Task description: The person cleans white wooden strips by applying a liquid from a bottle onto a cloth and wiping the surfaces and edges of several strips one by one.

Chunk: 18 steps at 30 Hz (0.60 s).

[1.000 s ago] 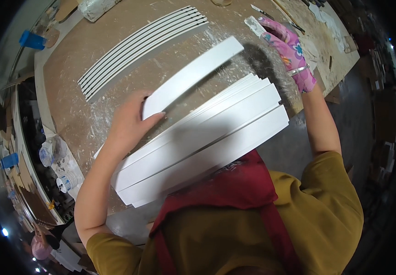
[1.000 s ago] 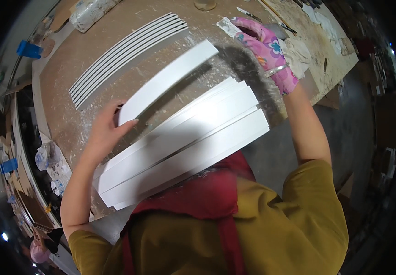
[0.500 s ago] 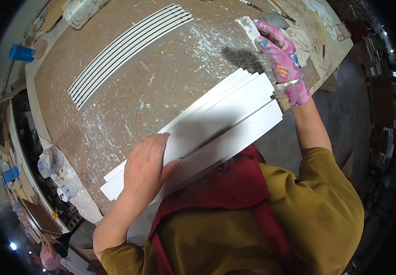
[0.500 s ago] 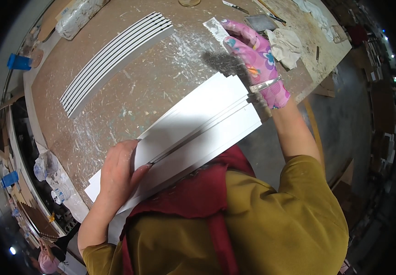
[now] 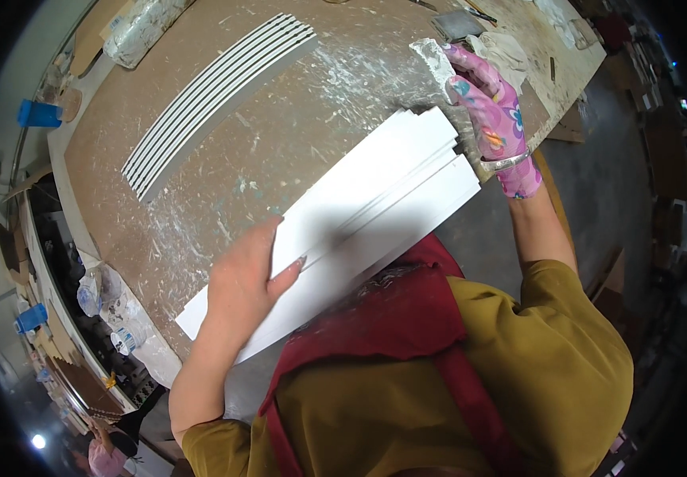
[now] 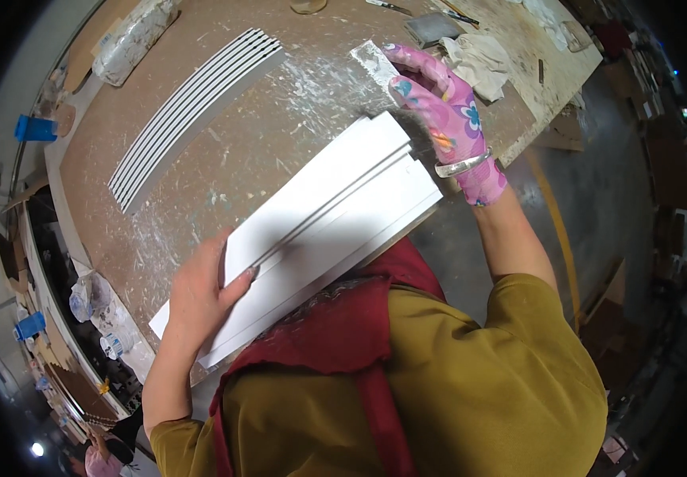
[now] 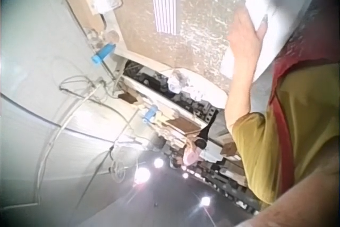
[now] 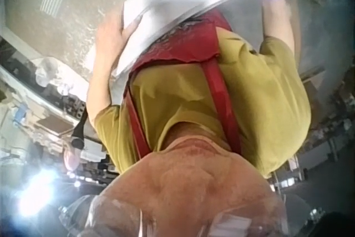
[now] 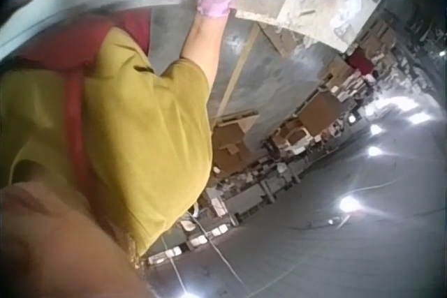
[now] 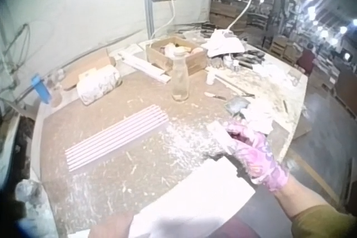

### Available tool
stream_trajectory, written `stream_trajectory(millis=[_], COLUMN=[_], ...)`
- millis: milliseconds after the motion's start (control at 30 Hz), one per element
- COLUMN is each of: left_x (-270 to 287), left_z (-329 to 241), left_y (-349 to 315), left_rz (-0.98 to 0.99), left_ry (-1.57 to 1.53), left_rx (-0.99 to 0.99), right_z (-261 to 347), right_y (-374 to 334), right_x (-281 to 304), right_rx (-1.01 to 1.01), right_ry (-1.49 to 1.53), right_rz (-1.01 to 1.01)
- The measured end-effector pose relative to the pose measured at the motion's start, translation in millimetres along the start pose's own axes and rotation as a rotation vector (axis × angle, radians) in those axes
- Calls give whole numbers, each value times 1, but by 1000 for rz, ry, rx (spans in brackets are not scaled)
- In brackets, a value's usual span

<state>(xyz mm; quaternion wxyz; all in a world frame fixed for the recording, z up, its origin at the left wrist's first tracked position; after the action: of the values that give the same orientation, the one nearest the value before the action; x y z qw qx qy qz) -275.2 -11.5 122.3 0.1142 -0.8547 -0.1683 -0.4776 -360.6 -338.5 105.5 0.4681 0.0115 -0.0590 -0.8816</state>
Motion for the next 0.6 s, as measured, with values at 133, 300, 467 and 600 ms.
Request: stream_trajectory(millis=[133,300,467,600], left_x=[1,5,27,47], left_z=[8,6,-8,33], left_y=[3,9,-11,-111], left_rz=[-22,60,-234,-639], left_ry=[26,-41,150,-102], left_rx=[90,206,-78,278], right_z=[5,8,2,-15], right_y=[-10,-27,-45,-64], right_x=[6,13,11,34], right_rx=[21,-81,80,-38], right_ry=[103,158,-18,-122], right_rz=[8,-83,-263,-413])
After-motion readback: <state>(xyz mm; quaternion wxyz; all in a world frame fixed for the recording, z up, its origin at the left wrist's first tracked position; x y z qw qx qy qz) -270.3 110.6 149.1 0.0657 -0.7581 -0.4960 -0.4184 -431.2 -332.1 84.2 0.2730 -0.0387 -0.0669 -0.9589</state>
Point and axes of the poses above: each hand's wrist, its own y-axis towards the middle knuckle, its own x-axis out of the back of the hand, z = x × y, the point moved 6 cm from there along y, towards the middle knuckle, and after that the axes turned 8 degrees about -x, right-handed, at the moved point
